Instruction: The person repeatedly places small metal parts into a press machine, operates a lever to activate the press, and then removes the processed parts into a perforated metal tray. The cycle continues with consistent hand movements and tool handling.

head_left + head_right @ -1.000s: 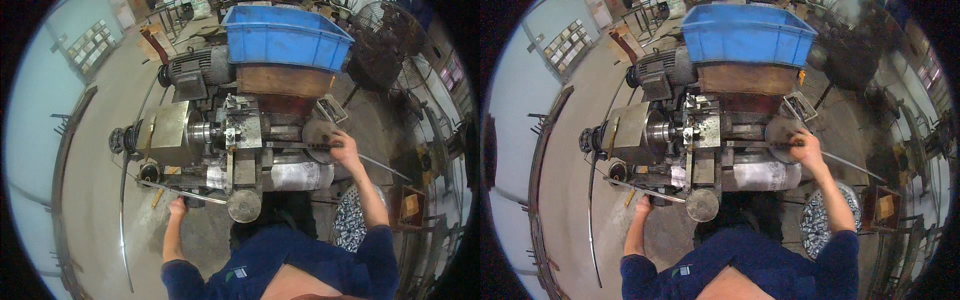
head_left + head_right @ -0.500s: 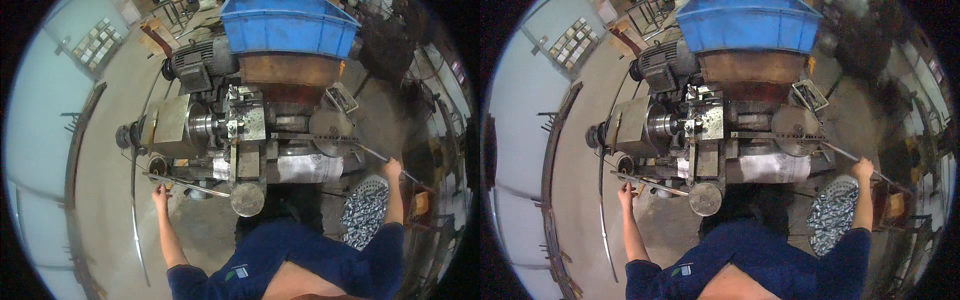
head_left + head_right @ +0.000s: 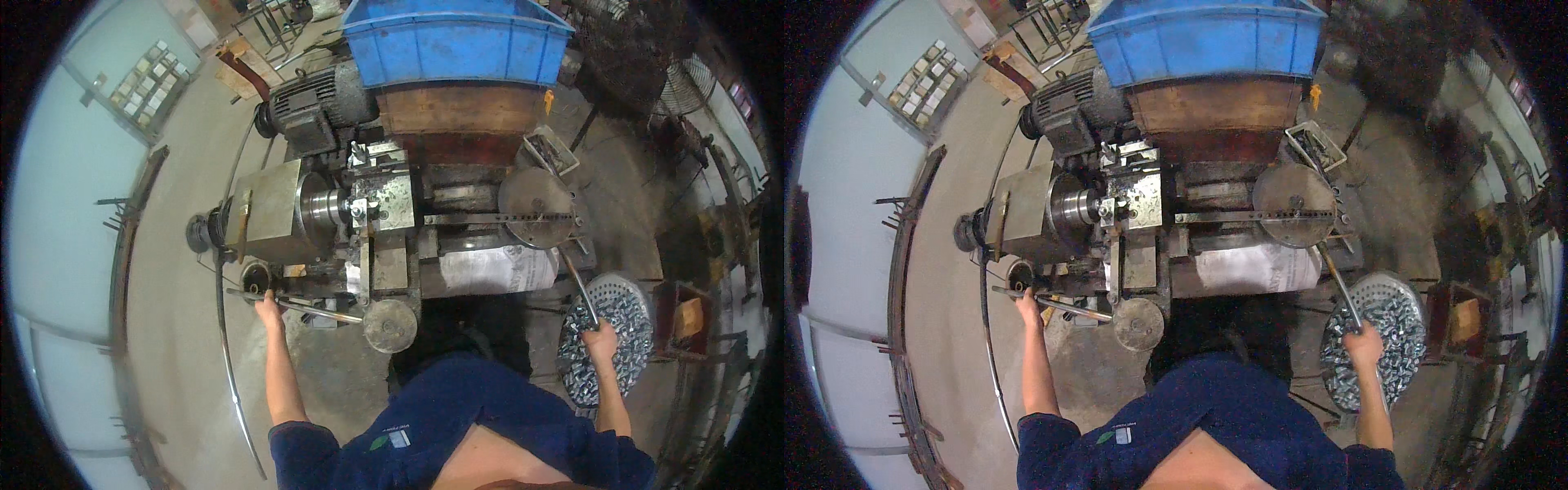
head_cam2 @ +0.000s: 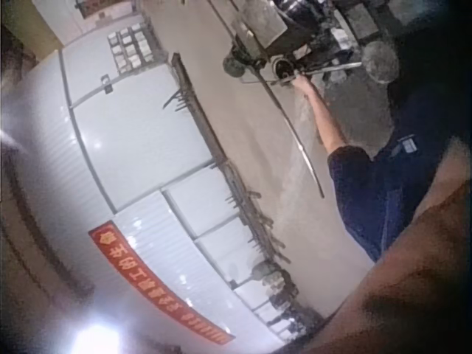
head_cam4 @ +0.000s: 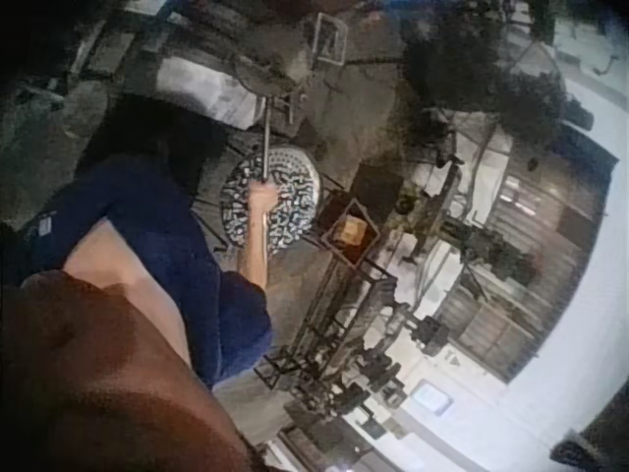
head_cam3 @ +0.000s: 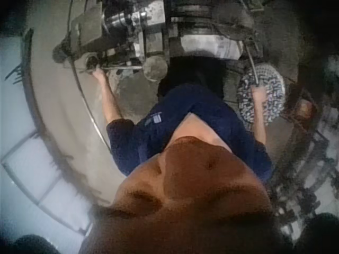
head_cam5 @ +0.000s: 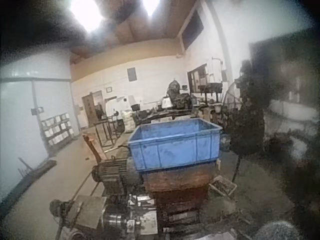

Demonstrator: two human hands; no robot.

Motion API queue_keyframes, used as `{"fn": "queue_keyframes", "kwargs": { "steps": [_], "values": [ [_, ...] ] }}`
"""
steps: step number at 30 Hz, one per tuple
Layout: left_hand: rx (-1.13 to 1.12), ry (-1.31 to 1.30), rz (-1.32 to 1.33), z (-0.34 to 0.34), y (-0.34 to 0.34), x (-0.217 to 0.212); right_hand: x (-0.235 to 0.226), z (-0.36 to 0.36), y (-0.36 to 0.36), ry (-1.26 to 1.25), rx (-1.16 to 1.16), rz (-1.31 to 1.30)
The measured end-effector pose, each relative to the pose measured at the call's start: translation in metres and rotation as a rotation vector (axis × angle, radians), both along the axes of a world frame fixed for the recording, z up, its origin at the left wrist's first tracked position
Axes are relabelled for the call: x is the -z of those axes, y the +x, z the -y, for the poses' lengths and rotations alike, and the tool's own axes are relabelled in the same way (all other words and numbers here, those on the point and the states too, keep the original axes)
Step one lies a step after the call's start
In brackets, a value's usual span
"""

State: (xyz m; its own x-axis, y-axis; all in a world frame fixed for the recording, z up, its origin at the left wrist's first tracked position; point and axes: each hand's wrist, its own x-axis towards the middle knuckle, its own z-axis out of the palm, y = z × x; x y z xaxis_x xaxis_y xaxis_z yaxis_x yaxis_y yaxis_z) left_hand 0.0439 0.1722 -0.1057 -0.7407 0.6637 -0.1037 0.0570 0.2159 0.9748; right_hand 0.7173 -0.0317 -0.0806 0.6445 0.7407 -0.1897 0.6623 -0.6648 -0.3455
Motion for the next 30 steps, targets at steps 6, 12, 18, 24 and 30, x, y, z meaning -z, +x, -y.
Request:
{"fn": "queue_keyframes", "kwargs": {
  "steps": [6,12,18,24,30],
  "values": [
    [0.068,-0.068,-0.046,0.002,-0.012,0.003,0.007,0.005,0.0,0.016,-0.008,0.056],
    [0.096,-0.146,0.012,-0.002,-0.024,0.011,0.022,0.008,0.009,-0.057,-0.039,0.081],
    [0.109,-0.294,0.008,0.001,-0.023,-0.003,0.033,-0.041,0.106,-0.082,-0.141,0.462],
    [0.268,-0.186,-0.039,0.008,-0.025,0.008,0.011,-0.168,0.155,-0.128,0.004,0.664],
    [0.24,-0.252,0.068,0.045,-0.063,0.045,0.029,-0.169,0.06,0.367,-0.233,0.586]
  ]
}}
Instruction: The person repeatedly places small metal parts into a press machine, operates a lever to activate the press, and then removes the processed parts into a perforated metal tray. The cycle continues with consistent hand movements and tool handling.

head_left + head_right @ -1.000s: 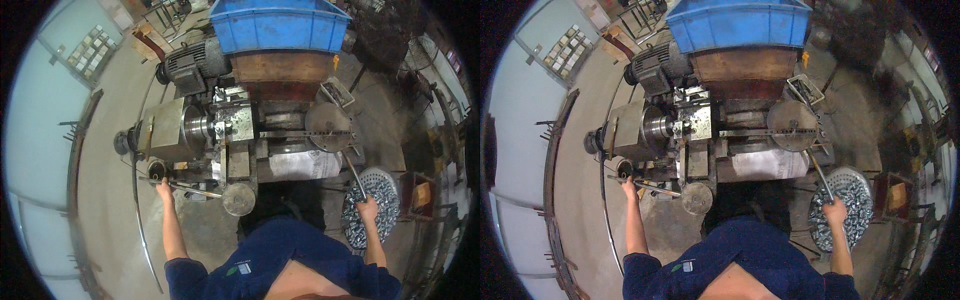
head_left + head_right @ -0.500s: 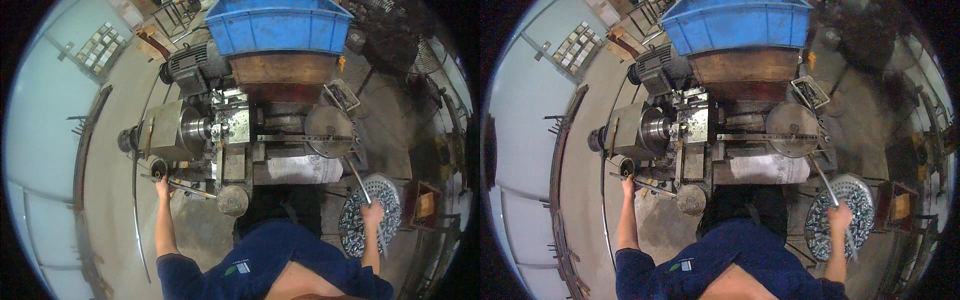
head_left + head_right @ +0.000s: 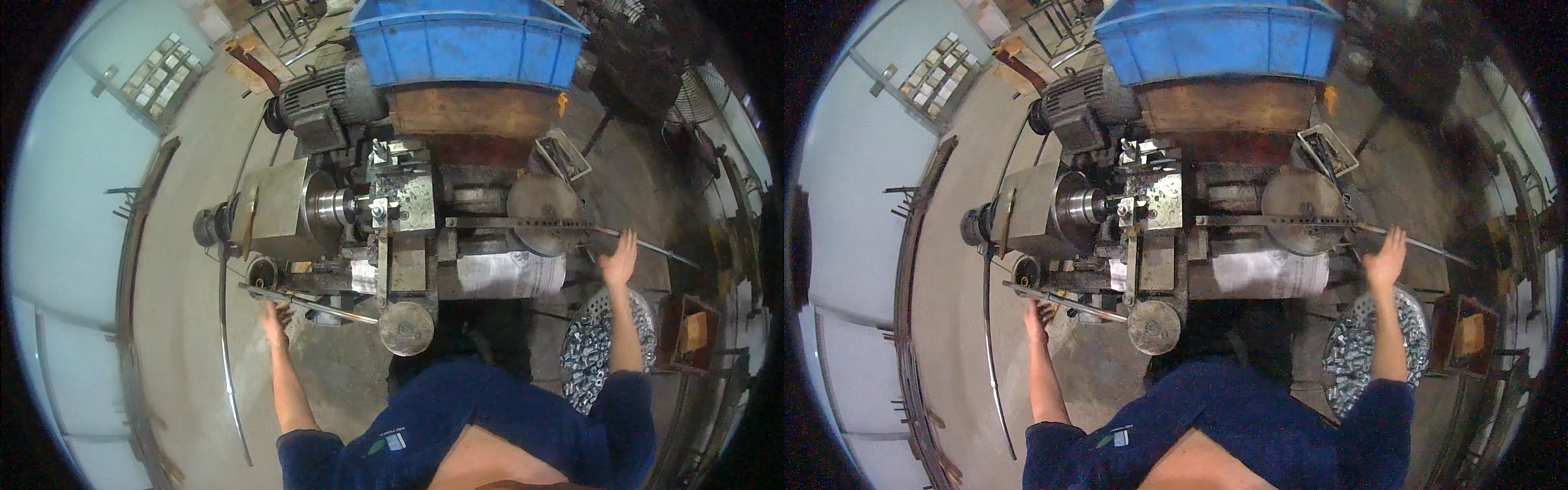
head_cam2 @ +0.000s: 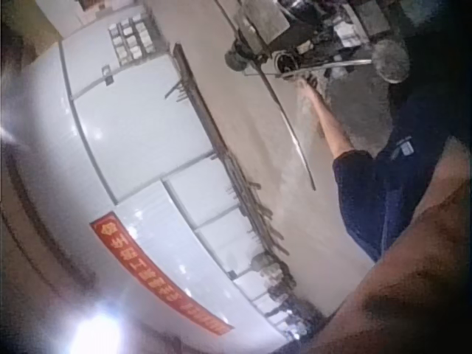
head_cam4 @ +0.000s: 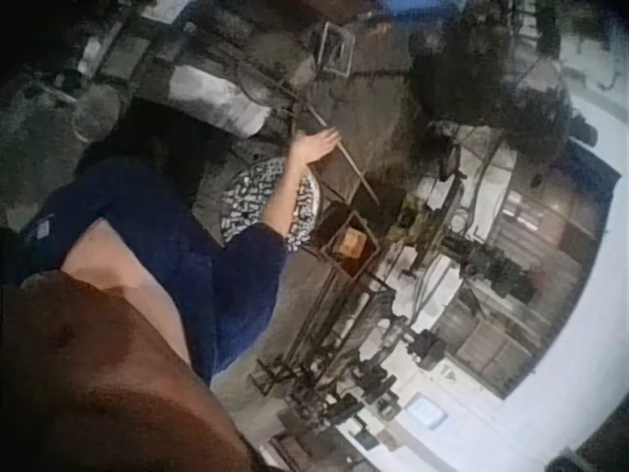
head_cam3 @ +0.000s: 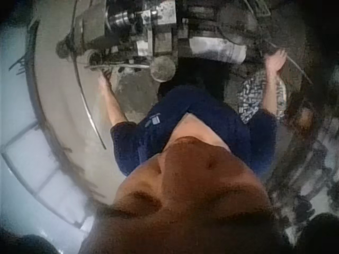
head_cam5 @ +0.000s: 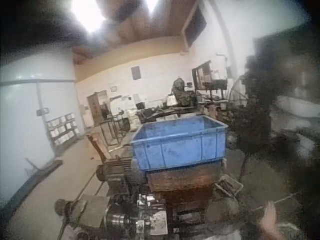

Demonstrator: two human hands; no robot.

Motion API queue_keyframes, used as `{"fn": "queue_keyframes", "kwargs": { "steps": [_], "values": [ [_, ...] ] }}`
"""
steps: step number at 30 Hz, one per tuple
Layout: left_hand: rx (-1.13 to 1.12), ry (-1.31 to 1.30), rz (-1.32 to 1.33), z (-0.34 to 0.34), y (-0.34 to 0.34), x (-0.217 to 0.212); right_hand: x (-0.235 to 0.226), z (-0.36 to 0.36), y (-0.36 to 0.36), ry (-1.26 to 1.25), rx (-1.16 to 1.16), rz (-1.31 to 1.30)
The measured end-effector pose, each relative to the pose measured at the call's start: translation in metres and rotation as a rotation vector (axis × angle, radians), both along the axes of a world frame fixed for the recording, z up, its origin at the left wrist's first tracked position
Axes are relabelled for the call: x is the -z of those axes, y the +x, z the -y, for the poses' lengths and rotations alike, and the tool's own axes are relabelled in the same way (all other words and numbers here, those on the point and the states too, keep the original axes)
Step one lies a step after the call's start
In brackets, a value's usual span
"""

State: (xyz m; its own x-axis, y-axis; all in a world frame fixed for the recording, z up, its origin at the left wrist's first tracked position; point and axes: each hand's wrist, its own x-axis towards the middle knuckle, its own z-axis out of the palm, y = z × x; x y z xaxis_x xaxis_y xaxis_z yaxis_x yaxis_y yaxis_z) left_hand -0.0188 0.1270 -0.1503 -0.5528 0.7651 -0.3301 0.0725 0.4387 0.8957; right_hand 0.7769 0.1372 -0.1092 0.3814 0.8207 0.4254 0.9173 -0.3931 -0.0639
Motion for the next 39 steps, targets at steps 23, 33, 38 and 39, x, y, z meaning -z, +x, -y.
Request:
{"fn": "queue_keyframes", "kwargs": {
  "steps": [23,33,38,39],
  "values": [
    [0.835,-0.676,-1.139,-0.004,0.038,0.058,-0.078,0.01,-0.113,0.002,-0.49,-0.463],
    [0.175,-0.125,-1.11,0.039,-0.036,-0.11,-0.165,-0.135,-0.339,-0.055,-1.273,-0.488],
    [-0.112,-0.273,-1.15,0.105,-0.059,-0.161,-0.151,-0.165,-0.438,-0.21,-1.213,-0.25],
    [-0.106,-0.375,-1.129,0.13,-0.076,-0.138,-0.145,-0.167,-0.449,-0.261,-1.183,-0.233]
  ]
}}
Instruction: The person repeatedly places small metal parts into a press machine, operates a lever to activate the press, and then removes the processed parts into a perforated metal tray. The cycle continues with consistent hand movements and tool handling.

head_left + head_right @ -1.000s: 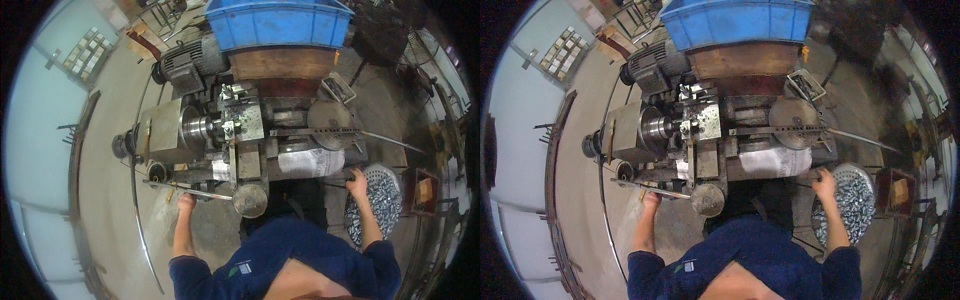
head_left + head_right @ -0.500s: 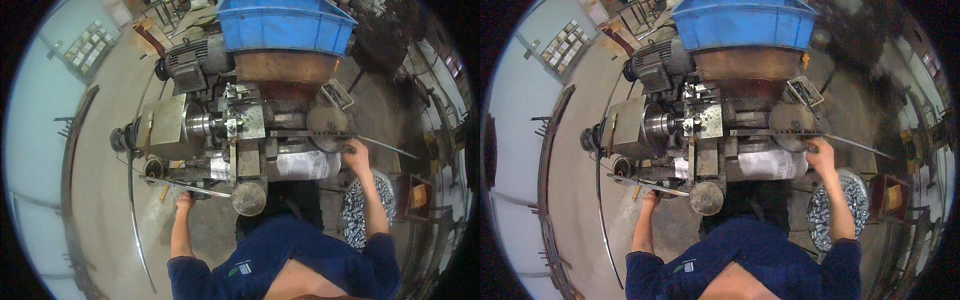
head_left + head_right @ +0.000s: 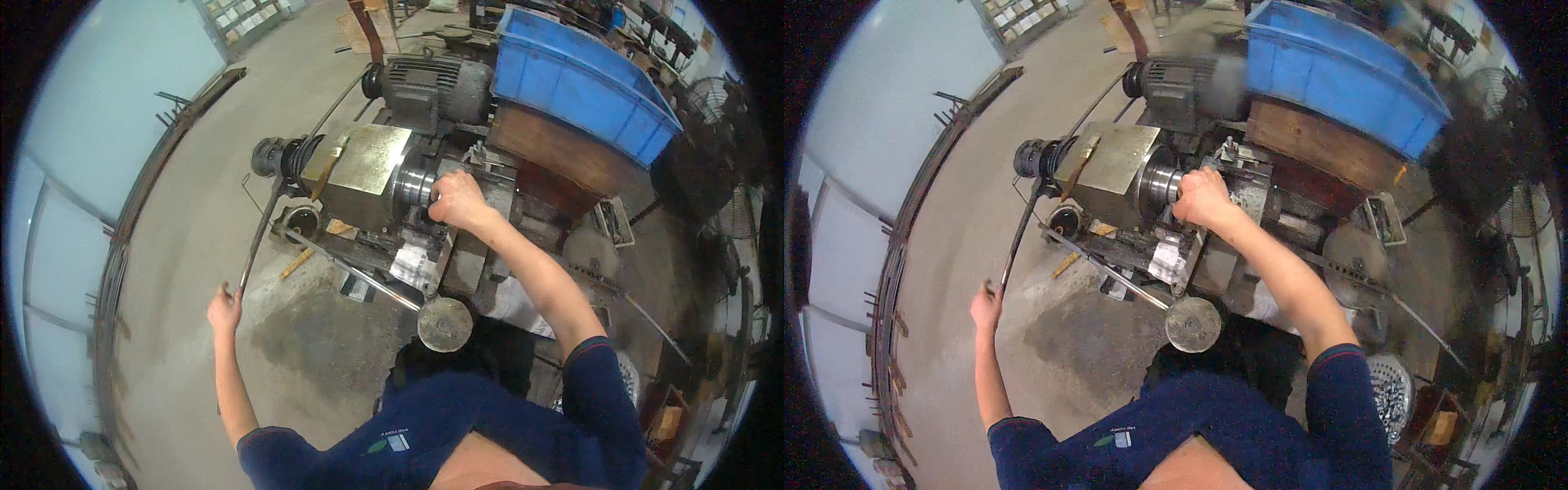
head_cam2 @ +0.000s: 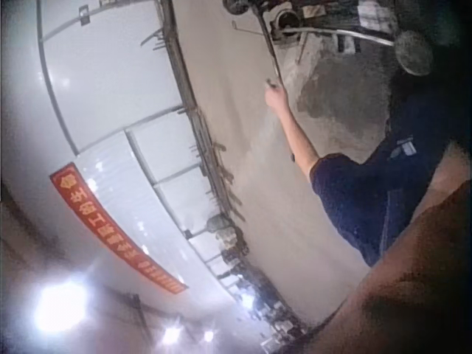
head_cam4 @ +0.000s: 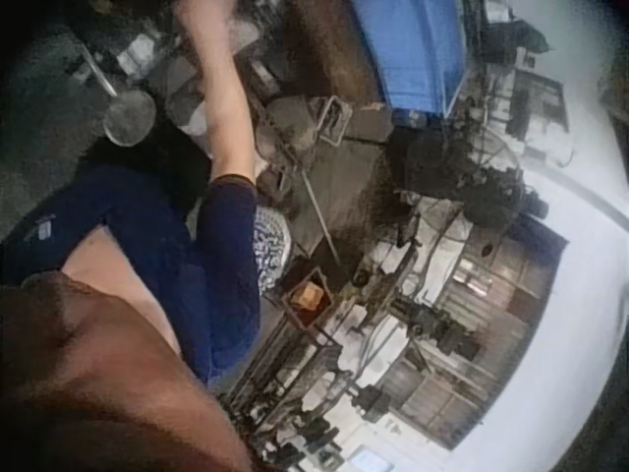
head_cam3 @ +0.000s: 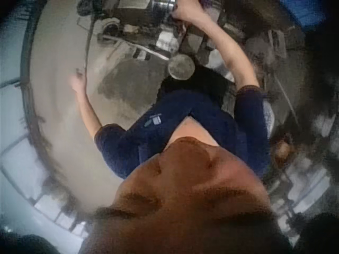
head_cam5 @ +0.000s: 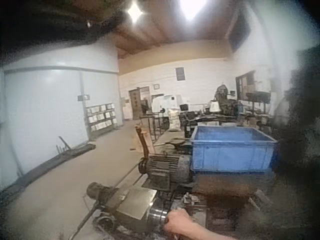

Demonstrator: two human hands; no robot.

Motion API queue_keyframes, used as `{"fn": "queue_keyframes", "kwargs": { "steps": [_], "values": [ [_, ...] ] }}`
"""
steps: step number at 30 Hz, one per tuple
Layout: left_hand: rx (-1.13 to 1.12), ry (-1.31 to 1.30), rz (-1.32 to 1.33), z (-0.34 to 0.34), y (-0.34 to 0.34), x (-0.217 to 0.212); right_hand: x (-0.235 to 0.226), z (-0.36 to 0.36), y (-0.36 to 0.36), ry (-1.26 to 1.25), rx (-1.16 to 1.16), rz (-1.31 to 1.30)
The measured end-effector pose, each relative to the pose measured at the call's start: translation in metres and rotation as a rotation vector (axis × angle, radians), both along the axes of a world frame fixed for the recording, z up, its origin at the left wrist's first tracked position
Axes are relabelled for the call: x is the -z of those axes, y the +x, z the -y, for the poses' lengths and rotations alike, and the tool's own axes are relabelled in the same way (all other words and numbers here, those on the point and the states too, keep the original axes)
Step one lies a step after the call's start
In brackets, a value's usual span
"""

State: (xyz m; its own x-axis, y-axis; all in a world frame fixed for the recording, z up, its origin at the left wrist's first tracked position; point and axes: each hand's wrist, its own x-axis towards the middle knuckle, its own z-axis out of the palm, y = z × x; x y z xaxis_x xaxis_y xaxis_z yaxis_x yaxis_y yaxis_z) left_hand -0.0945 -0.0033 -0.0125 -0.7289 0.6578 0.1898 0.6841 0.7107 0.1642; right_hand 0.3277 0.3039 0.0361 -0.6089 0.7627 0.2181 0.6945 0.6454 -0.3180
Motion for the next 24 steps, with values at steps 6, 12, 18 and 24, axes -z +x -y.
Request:
{"fn": "queue_keyframes", "kwargs": {
  "steps": [6,12,18,24],
  "values": [
    [-0.152,-0.358,-0.02,0.003,-0.047,0.028,0.018,0.0,-0.006,0.108,0.027,0.033],
    [-0.337,-0.278,0.039,-0.003,-0.088,0.037,0.004,-0.001,-0.007,-0.067,0.012,0.026],
    [-0.318,-0.234,0.057,-0.003,-0.005,0.019,0.002,-0.003,-0.006,-0.131,0.036,0.068],
    [-0.26,-0.091,0.135,0.017,0.06,0.01,0.002,0.0,-0.01,-0.1,0.006,0.121]
  ]
}}
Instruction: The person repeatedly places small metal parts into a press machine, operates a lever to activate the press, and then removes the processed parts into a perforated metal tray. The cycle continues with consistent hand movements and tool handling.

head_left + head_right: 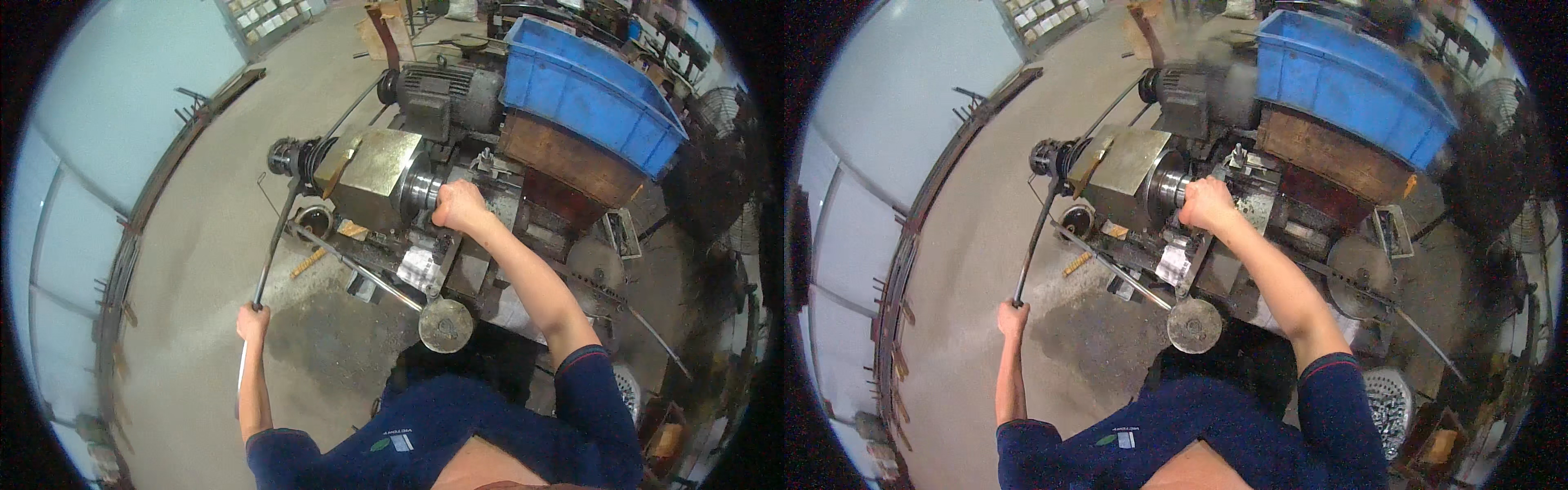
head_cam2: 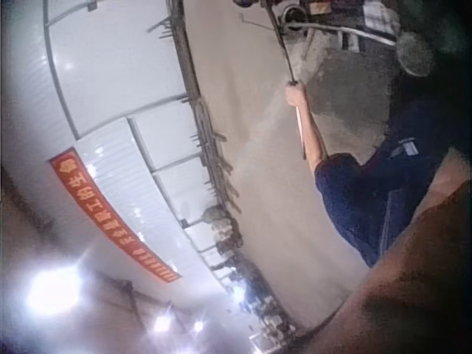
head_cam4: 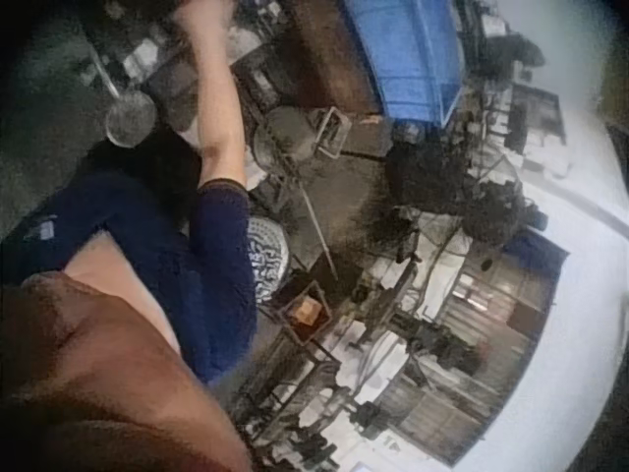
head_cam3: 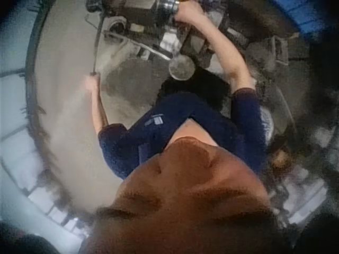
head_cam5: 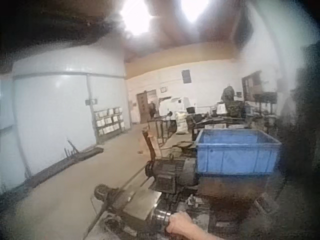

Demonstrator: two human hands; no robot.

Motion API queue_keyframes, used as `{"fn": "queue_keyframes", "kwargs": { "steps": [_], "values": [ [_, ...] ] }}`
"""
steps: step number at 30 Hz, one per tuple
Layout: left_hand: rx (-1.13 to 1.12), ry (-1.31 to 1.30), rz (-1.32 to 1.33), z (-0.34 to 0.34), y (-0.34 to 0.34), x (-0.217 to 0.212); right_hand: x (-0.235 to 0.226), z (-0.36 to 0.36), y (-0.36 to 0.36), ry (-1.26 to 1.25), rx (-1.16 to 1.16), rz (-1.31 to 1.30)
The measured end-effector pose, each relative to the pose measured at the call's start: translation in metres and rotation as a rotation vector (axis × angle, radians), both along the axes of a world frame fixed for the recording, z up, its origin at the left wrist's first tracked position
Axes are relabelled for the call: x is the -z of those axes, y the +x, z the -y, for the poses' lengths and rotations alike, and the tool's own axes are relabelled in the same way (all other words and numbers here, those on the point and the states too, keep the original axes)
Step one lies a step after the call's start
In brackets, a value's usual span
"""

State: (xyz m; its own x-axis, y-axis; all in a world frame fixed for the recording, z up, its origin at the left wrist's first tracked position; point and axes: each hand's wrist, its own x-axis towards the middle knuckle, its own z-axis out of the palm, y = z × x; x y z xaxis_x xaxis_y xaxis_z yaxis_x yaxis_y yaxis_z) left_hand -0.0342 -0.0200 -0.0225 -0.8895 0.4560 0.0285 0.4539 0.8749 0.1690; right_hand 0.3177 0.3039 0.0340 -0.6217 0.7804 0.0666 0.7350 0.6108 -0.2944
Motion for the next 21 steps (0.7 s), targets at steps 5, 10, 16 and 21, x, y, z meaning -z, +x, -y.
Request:
{"fn": "queue_keyframes", "kwargs": {
  "steps": [5,10,16,21],
  "values": [
    [0.033,0.01,-0.106,0.005,0.056,0.017,-0.006,0.001,-0.002,-0.048,0.009,0.102],
    [0.079,0.024,-0.129,-0.006,0.042,0.008,0.008,-0.003,0.004,0.153,-0.004,0.039],
    [0.192,-0.025,-0.038,0.003,0.046,-0.003,-0.035,0.023,0.037,0.298,-0.027,-0.28],
    [0.682,0.205,-0.052,-0.057,0.108,-0.071,-0.023,0.051,0.086,0.354,-0.157,-0.35]
  ]
}}
